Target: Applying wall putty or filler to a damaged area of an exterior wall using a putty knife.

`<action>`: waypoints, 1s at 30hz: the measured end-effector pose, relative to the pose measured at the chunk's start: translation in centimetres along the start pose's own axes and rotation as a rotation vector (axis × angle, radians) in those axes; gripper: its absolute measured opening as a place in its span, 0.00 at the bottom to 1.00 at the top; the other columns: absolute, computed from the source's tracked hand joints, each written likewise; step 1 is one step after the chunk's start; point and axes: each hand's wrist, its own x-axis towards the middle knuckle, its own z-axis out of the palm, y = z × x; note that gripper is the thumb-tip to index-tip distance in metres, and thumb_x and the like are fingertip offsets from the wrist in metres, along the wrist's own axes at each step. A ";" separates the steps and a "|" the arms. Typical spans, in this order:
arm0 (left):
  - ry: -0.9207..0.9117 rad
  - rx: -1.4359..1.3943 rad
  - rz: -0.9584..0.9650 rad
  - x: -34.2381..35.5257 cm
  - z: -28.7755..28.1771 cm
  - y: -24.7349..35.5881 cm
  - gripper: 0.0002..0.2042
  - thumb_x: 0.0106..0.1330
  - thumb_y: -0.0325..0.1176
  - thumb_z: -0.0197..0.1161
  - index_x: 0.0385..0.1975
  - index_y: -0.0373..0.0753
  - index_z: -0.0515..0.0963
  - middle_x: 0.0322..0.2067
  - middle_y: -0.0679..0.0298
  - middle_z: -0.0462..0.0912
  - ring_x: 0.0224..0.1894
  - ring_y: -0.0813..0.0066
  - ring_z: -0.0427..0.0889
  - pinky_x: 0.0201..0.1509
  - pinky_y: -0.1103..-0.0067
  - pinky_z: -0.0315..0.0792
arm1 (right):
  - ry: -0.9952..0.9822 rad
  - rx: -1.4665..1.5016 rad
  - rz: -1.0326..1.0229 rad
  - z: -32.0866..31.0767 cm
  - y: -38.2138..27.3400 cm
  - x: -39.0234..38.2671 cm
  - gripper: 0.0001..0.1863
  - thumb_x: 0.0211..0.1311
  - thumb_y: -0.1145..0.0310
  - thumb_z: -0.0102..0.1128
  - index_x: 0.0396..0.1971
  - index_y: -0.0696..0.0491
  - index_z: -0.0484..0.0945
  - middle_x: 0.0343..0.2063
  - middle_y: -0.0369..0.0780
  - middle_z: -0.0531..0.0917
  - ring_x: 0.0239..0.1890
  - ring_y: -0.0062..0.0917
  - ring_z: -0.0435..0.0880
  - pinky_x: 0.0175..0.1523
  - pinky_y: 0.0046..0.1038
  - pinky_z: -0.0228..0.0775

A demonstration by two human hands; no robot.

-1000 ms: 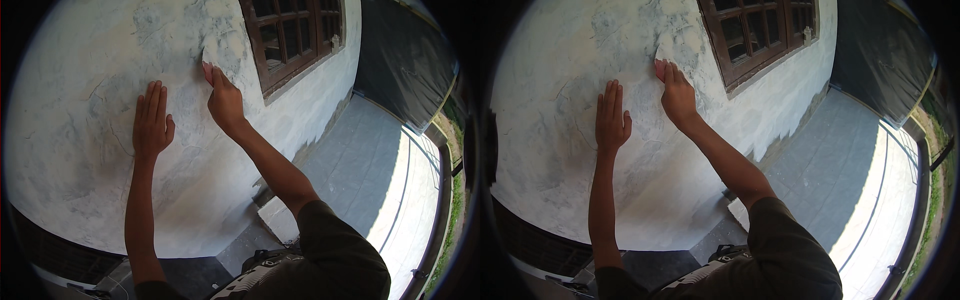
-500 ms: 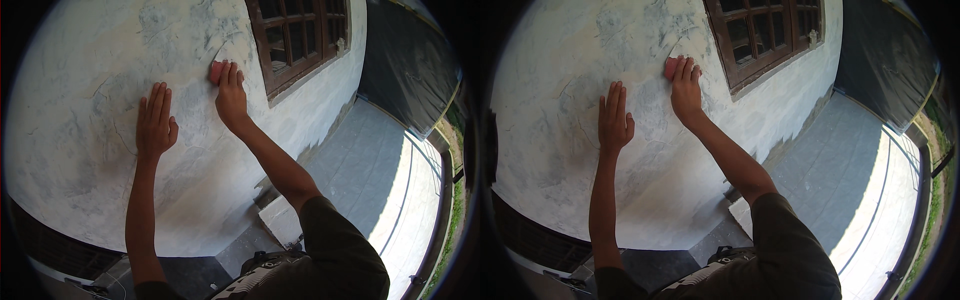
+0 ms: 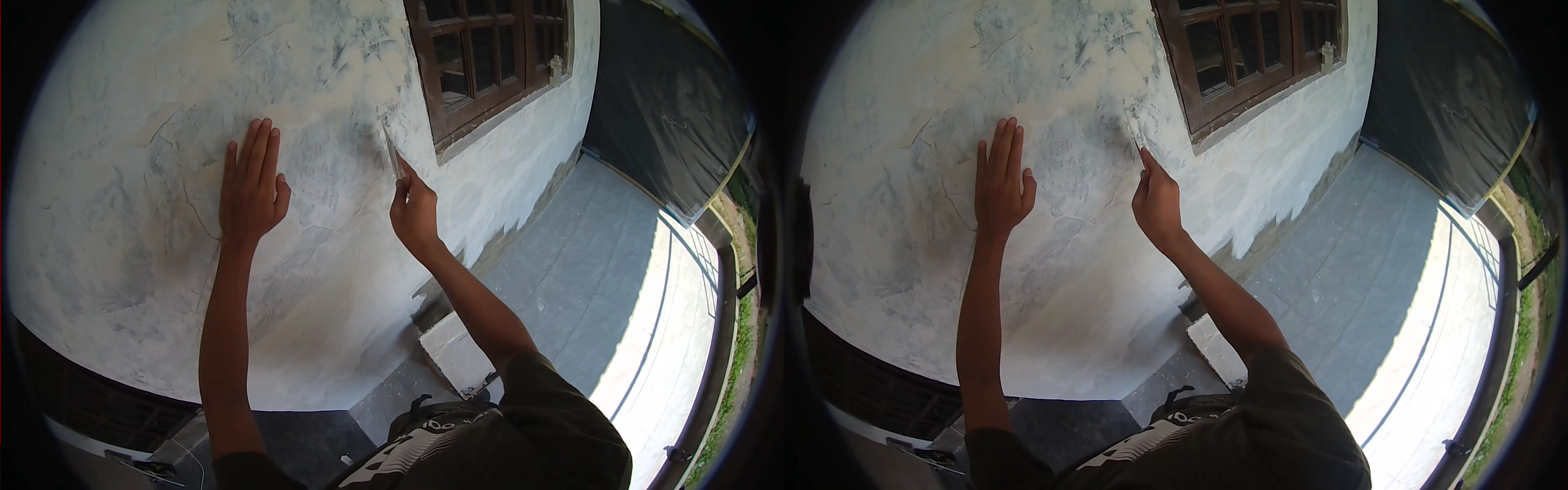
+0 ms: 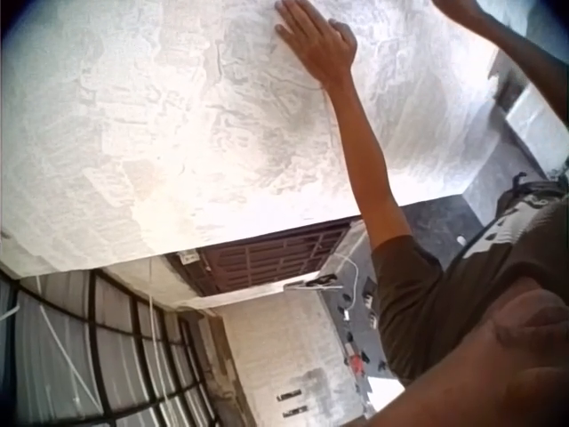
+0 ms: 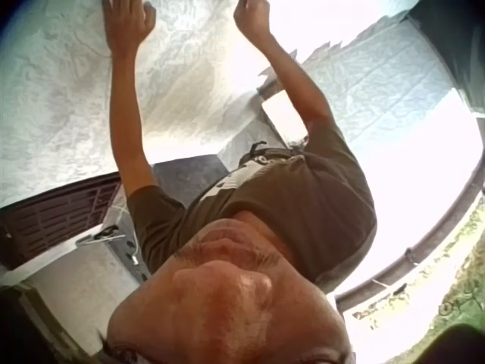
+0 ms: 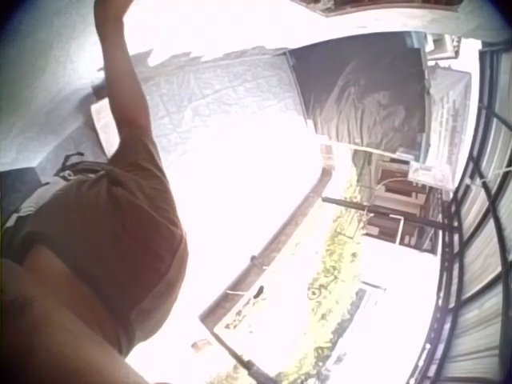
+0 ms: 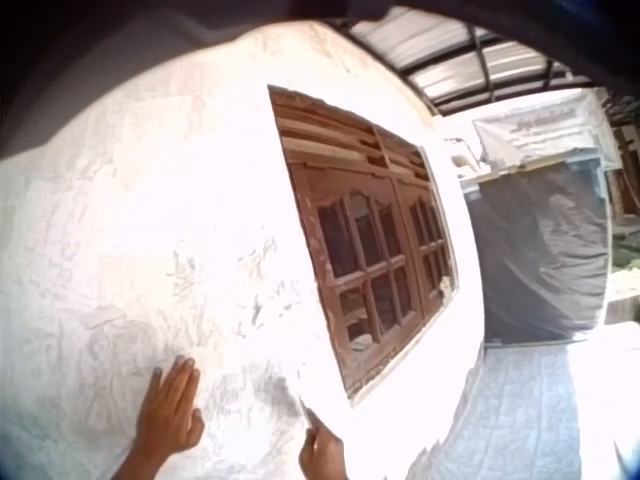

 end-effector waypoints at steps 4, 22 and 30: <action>-0.026 0.013 -0.006 0.1 -0.1 0.2 0.32 0.61 0.29 0.52 0.70 0.34 0.61 0.72 0.56 0.60 0.76 0.63 0.56 0.77 0.57 0.48 | 0.186 -0.126 0.007 0.6 -1.0 9.4 0.22 0.59 0.86 0.48 0.55 0.68 0.73 0.40 0.59 0.83 0.43 0.50 0.84 0.49 0.40 0.77; 0.070 -0.013 -0.026 -0.1 0.4 0.1 0.31 0.61 0.31 0.47 0.68 0.34 0.63 0.71 0.56 0.62 0.75 0.63 0.57 0.76 0.52 0.44 | 0.137 0.082 -0.142 1.3 -3.6 4.7 0.21 0.65 0.85 0.48 0.58 0.62 0.74 0.47 0.54 0.83 0.47 0.46 0.85 0.52 0.35 0.77; 0.076 -0.035 -0.037 -0.3 0.3 0.1 0.32 0.59 0.31 0.48 0.68 0.33 0.63 0.71 0.55 0.62 0.75 0.62 0.57 0.76 0.51 0.44 | 0.111 -0.336 -0.549 6.1 -1.0 9.1 0.36 0.50 0.90 0.54 0.65 0.59 0.66 0.66 0.52 0.67 0.67 0.53 0.66 0.68 0.43 0.65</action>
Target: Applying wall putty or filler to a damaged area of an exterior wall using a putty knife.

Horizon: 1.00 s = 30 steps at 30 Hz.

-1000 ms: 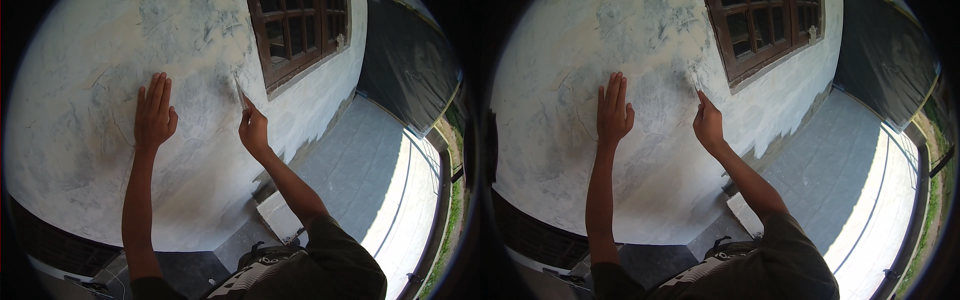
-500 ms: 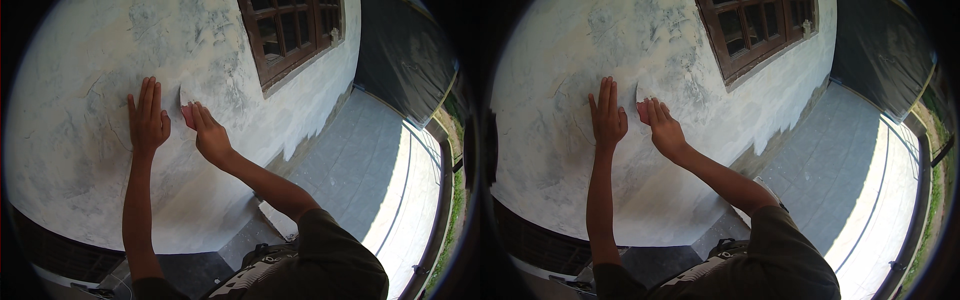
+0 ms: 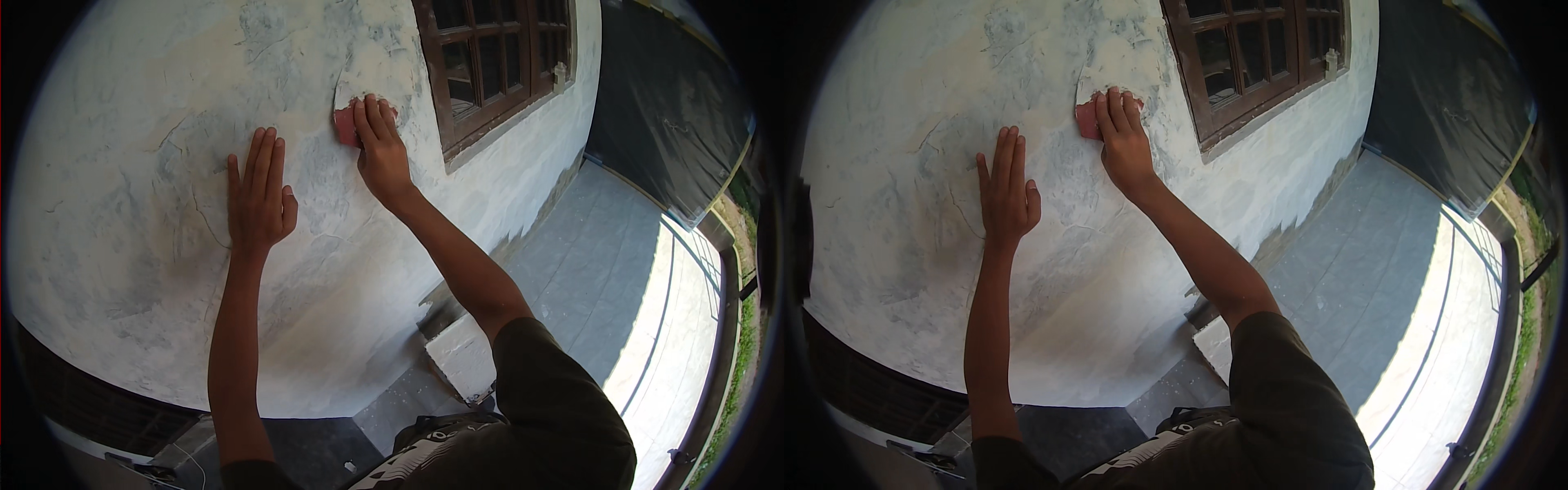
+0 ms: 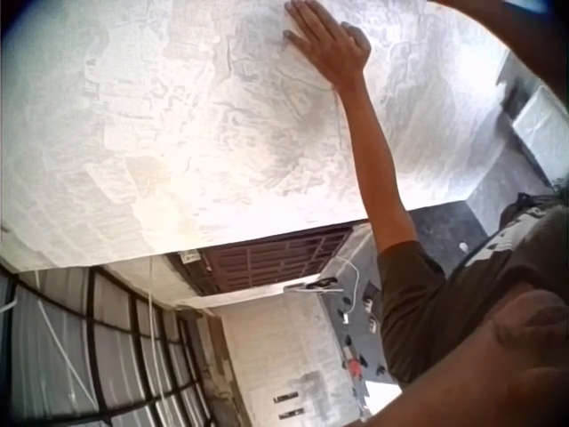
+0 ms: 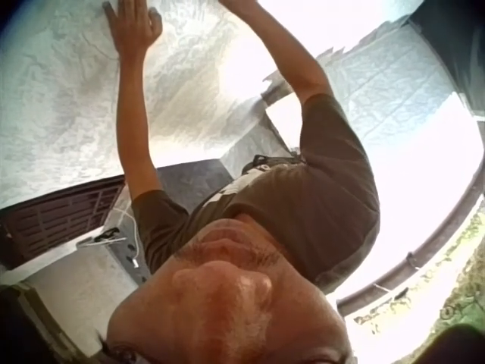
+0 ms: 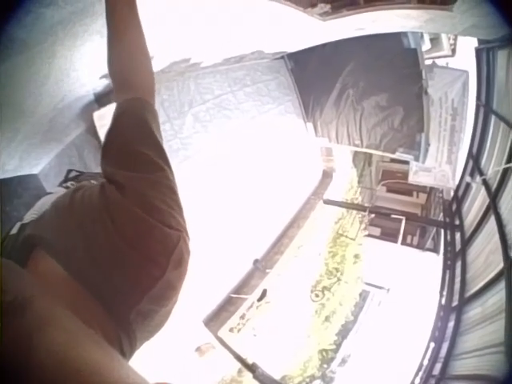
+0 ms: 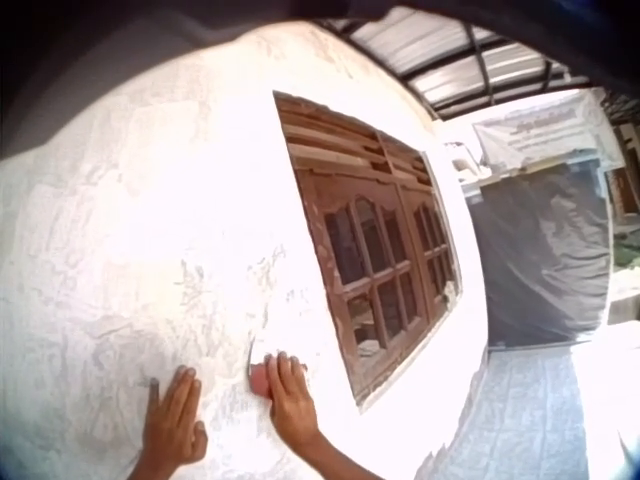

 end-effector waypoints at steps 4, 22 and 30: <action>0.019 -0.015 0.005 0.1 -0.4 -0.2 0.32 0.59 0.31 0.49 0.68 0.32 0.63 0.71 0.55 0.62 0.75 0.62 0.57 0.76 0.52 0.44 | -0.326 0.172 -0.034 -3.0 -3.4 -12.1 0.36 0.51 0.89 0.52 0.66 0.60 0.65 0.67 0.51 0.66 0.69 0.50 0.64 0.71 0.44 0.61; -0.118 0.130 0.006 0.6 0.0 0.7 0.30 0.62 0.34 0.53 0.67 0.36 0.66 0.72 0.60 0.62 0.76 0.68 0.57 0.76 0.51 0.45 | 0.185 0.196 0.065 -2.4 4.3 6.0 0.29 0.54 0.90 0.52 0.57 0.56 0.77 0.55 0.49 0.80 0.58 0.43 0.79 0.61 0.35 0.73; -0.105 0.131 0.011 0.5 -0.2 0.2 0.30 0.61 0.32 0.53 0.67 0.36 0.66 0.71 0.60 0.62 0.75 0.68 0.58 0.76 0.50 0.44 | -0.297 0.248 -0.086 -4.5 -1.7 -7.4 0.36 0.50 0.90 0.55 0.64 0.56 0.69 0.64 0.48 0.71 0.68 0.45 0.68 0.73 0.42 0.60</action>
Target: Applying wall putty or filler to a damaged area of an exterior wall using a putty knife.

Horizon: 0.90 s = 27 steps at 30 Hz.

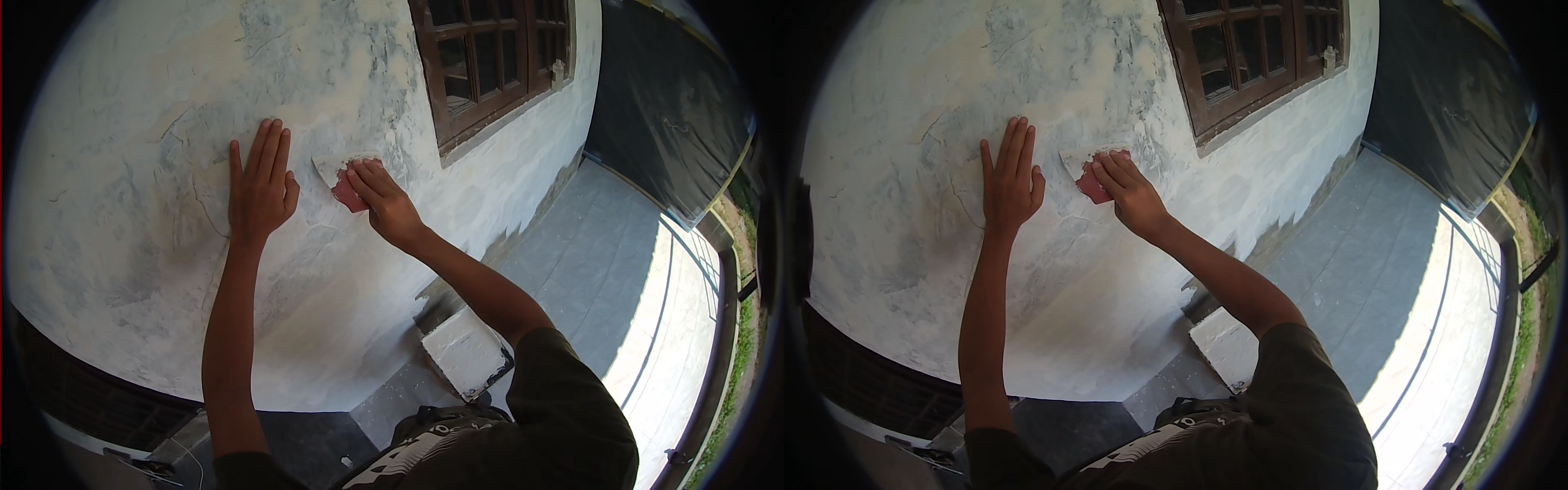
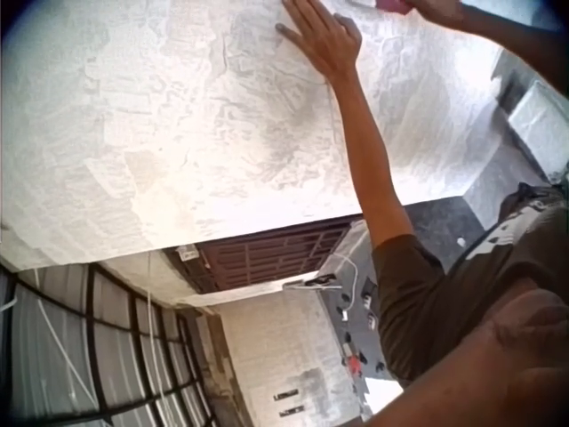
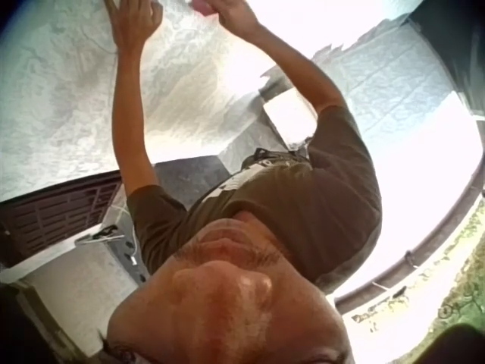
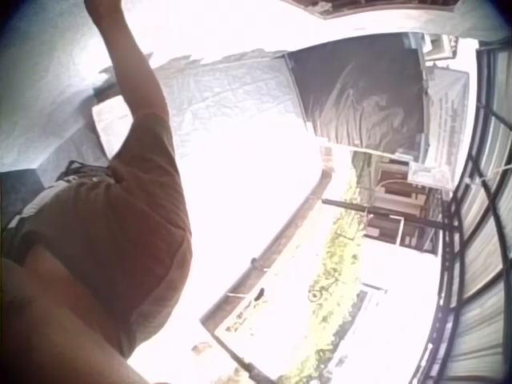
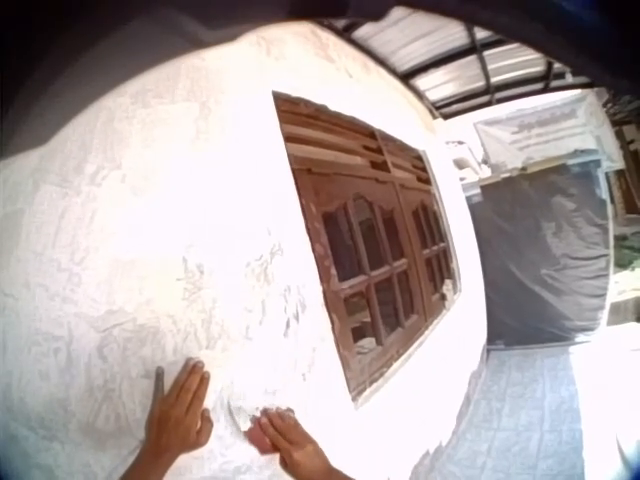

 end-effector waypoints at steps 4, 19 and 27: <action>0.016 -0.036 0.022 0.0 -0.1 0.0 0.30 0.61 0.32 0.53 0.67 0.36 0.66 0.71 0.60 0.63 0.75 0.68 0.58 0.76 0.51 0.45 | -0.032 0.242 0.074 -1.1 0.7 -4.5 0.32 0.51 0.93 0.51 0.60 0.58 0.73 0.60 0.48 0.76 0.64 0.45 0.74 0.71 0.41 0.62; 0.027 -0.048 0.042 -0.3 -0.3 -0.1 0.30 0.60 0.30 0.52 0.66 0.35 0.66 0.71 0.59 0.63 0.74 0.67 0.59 0.76 0.49 0.44 | -0.151 -0.008 -0.024 2.1 2.0 -7.1 0.36 0.53 0.89 0.52 0.66 0.61 0.64 0.70 0.50 0.61 0.73 0.49 0.57 0.74 0.46 0.54; 0.025 -0.045 0.045 0.2 0.1 0.2 0.30 0.60 0.30 0.52 0.67 0.36 0.66 0.71 0.60 0.63 0.74 0.67 0.60 0.76 0.50 0.45 | -0.042 0.239 0.339 -2.7 2.1 -11.4 0.28 0.62 0.89 0.47 0.62 0.58 0.71 0.58 0.50 0.78 0.63 0.43 0.75 0.70 0.38 0.64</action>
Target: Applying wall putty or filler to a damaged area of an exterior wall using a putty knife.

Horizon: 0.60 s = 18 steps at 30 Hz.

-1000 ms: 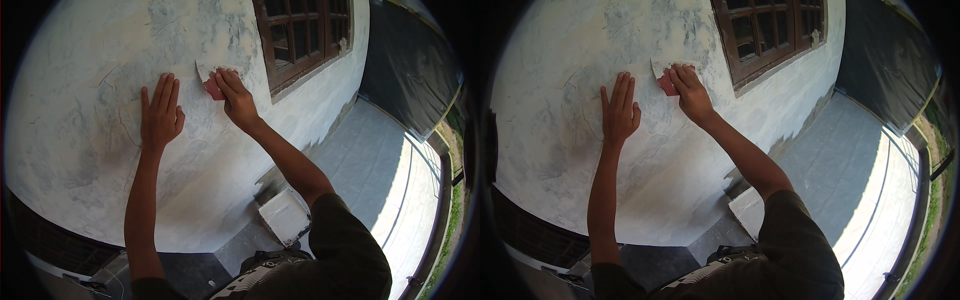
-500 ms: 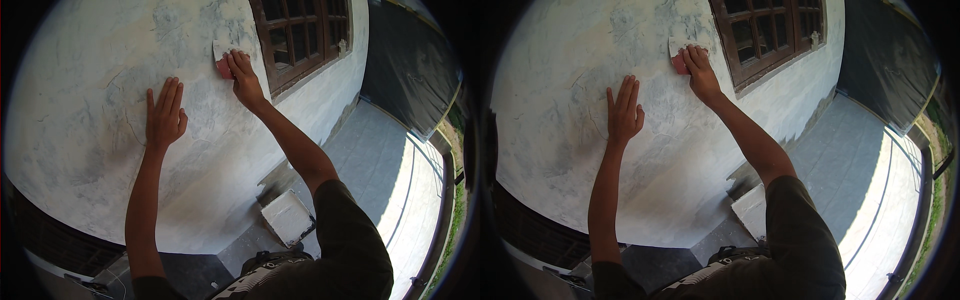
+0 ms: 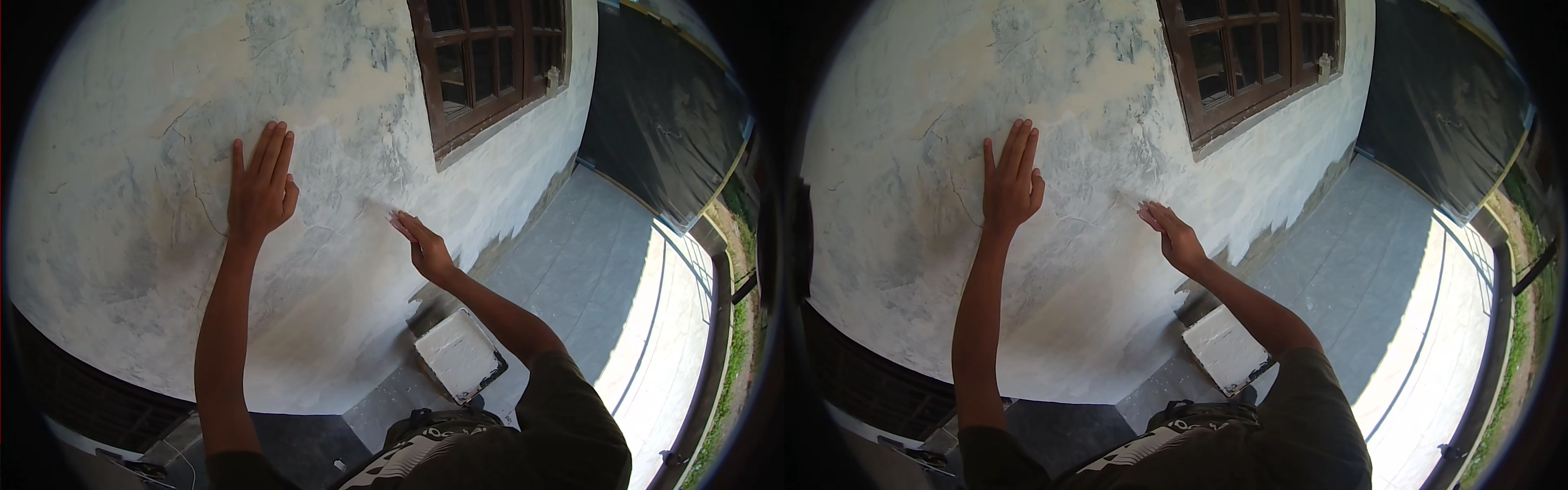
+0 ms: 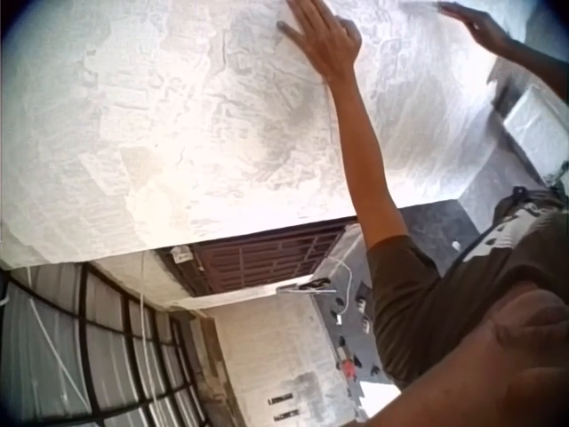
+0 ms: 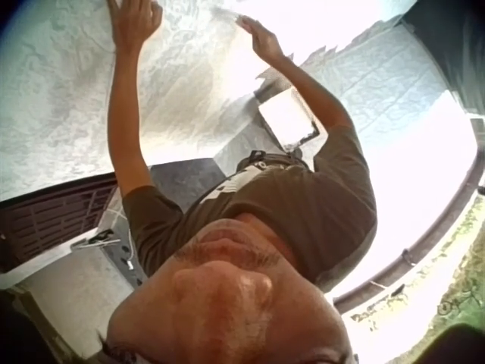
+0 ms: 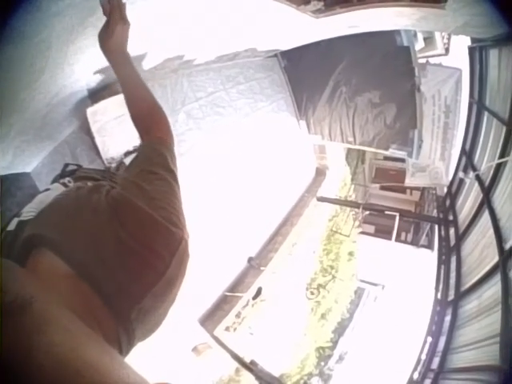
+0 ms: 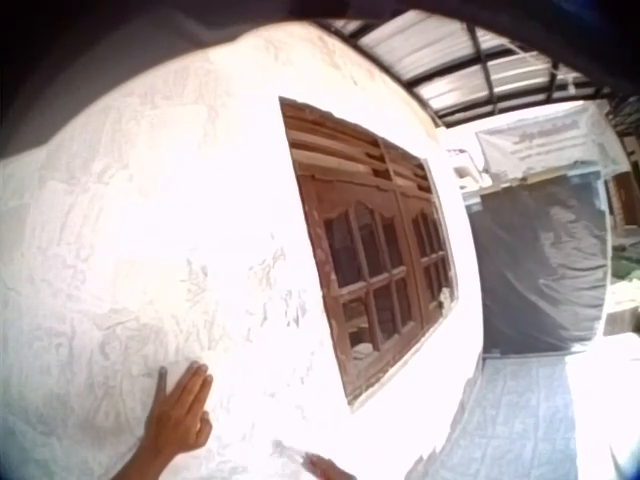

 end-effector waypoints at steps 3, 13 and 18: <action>-0.011 0.011 -0.010 -0.6 -0.2 -0.4 0.30 0.60 0.30 0.52 0.67 0.36 0.66 0.71 0.60 0.64 0.74 0.68 0.60 0.76 0.50 0.45 | 0.268 0.030 -0.045 -2.0 -3.2 9.7 0.23 0.68 0.85 0.48 0.62 0.57 0.73 0.55 0.48 0.81 0.58 0.35 0.81 0.58 0.27 0.73; 0.001 0.010 -0.026 -0.2 0.0 0.1 0.30 0.60 0.30 0.52 0.67 0.36 0.66 0.70 0.60 0.65 0.74 0.69 0.60 0.76 0.50 0.44 | 0.451 -0.401 -0.128 2.8 -5.4 20.4 0.31 0.53 0.88 0.51 0.61 0.68 0.64 0.60 0.60 0.70 0.59 0.56 0.74 0.60 0.44 0.73; 0.008 0.019 -0.028 -0.4 0.3 -0.2 0.30 0.60 0.30 0.52 0.66 0.35 0.67 0.70 0.59 0.65 0.74 0.68 0.60 0.76 0.50 0.44 | 0.127 -0.247 -0.201 5.0 -7.8 10.6 0.32 0.55 0.88 0.51 0.64 0.66 0.63 0.60 0.57 0.73 0.60 0.52 0.75 0.62 0.42 0.72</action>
